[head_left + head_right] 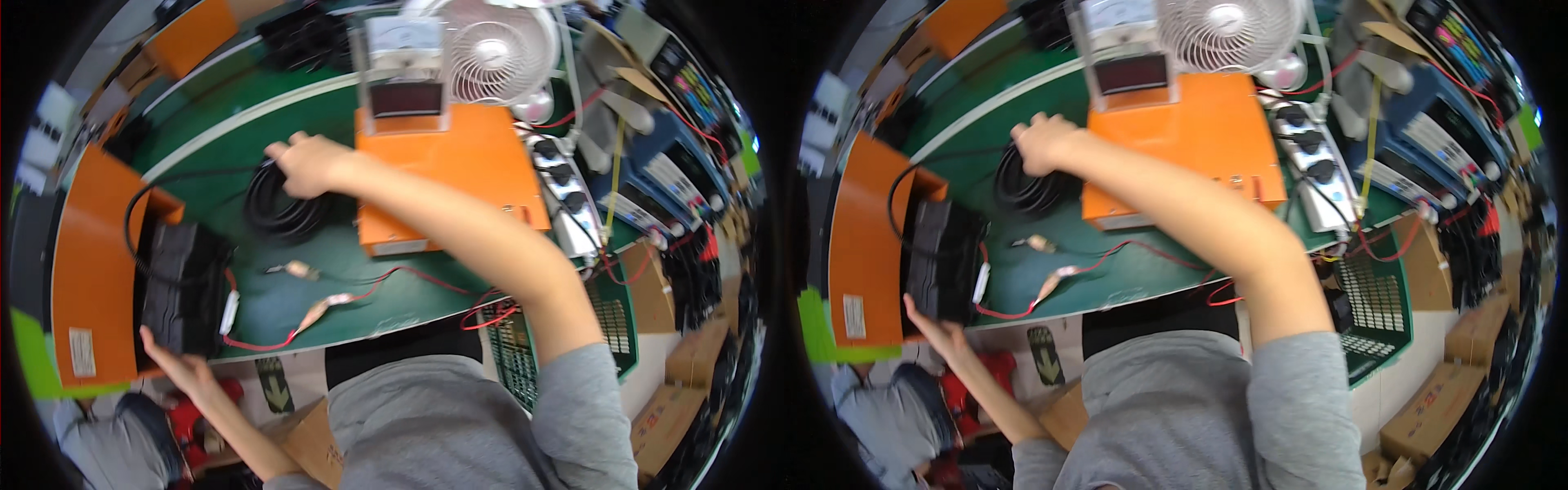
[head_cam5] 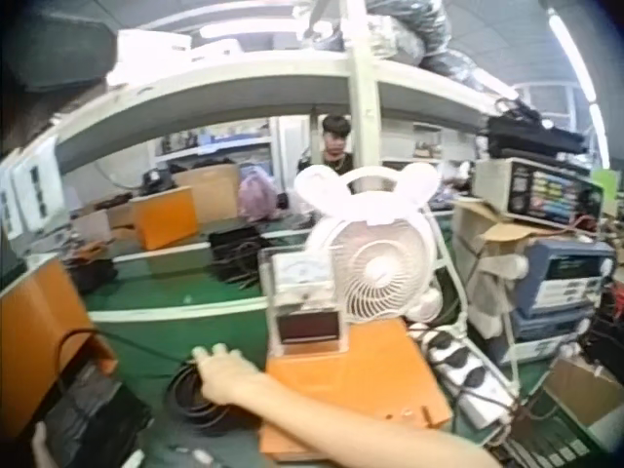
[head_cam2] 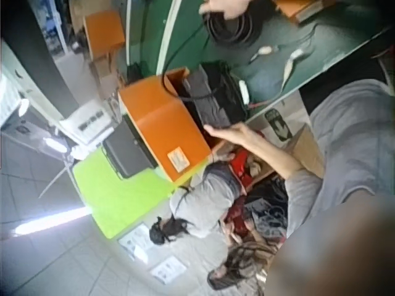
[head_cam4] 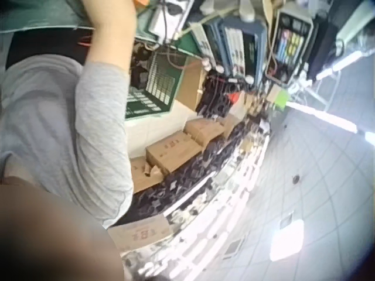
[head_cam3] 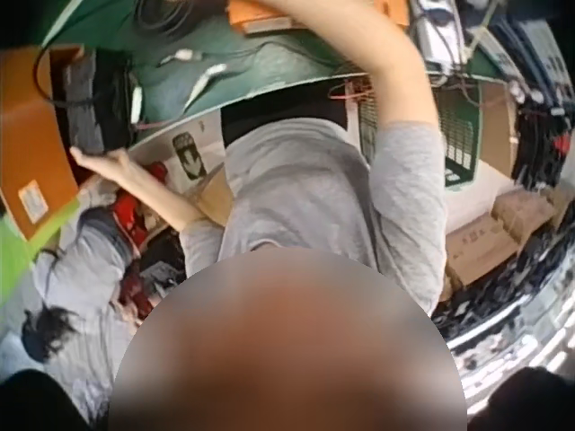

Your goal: Testing an electronic device by connecting it to a test station using cables and alligator clips.

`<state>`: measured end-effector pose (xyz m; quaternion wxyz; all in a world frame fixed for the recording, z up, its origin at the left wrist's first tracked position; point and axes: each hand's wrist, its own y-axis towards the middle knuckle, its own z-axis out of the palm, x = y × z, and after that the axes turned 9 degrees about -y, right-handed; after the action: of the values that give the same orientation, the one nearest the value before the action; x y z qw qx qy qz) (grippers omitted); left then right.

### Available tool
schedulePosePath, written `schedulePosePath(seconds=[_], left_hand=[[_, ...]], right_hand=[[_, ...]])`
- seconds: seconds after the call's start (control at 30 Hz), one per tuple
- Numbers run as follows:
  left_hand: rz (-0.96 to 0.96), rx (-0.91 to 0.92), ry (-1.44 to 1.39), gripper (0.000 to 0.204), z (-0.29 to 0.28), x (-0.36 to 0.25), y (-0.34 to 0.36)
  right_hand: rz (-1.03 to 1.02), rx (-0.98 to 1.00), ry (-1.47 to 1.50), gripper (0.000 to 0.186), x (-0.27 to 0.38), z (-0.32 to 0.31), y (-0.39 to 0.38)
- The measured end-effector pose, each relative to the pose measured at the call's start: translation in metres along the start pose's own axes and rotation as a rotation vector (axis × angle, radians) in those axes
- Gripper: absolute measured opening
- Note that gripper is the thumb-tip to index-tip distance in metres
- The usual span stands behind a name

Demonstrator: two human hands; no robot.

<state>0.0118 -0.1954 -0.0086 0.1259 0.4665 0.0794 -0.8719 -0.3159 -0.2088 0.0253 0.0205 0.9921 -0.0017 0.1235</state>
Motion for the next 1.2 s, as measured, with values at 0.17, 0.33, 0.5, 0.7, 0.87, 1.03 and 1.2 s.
schedulePosePath(seconds=[0.17,0.33,0.5,0.7,0.87,1.03,1.2], left_hand=[[-0.058,0.009,-0.085,0.059,-0.004,-0.007,-0.015],[-0.047,0.085,-0.130,0.055,-0.009,-0.007,-0.015],[-0.050,0.055,-0.137,0.055,-0.008,-0.003,-0.014],[-0.040,0.058,-0.136,0.055,-0.010,-0.005,-0.013],[-0.085,0.050,-0.140,0.055,-0.012,-0.003,-0.010],[-0.119,0.110,-0.169,0.059,-0.009,-0.007,-0.029],[-0.290,0.073,-0.138,0.057,-0.015,0.004,-0.083]], right_hand=[[-0.065,-0.039,0.024,0.059,0.007,-0.013,-0.016],[-0.200,-0.163,-0.128,0.050,0.022,-0.040,-0.067],[-0.355,-0.422,-0.102,0.038,0.008,-0.050,-0.101],[-0.184,-0.411,0.395,0.030,-0.021,-0.100,-0.151],[-0.057,-0.348,0.342,0.031,-0.060,-0.093,-0.193],[0.027,-0.267,0.246,0.033,-0.045,-0.086,-0.208],[-0.190,-0.201,0.131,0.041,0.002,-0.088,-0.195]])
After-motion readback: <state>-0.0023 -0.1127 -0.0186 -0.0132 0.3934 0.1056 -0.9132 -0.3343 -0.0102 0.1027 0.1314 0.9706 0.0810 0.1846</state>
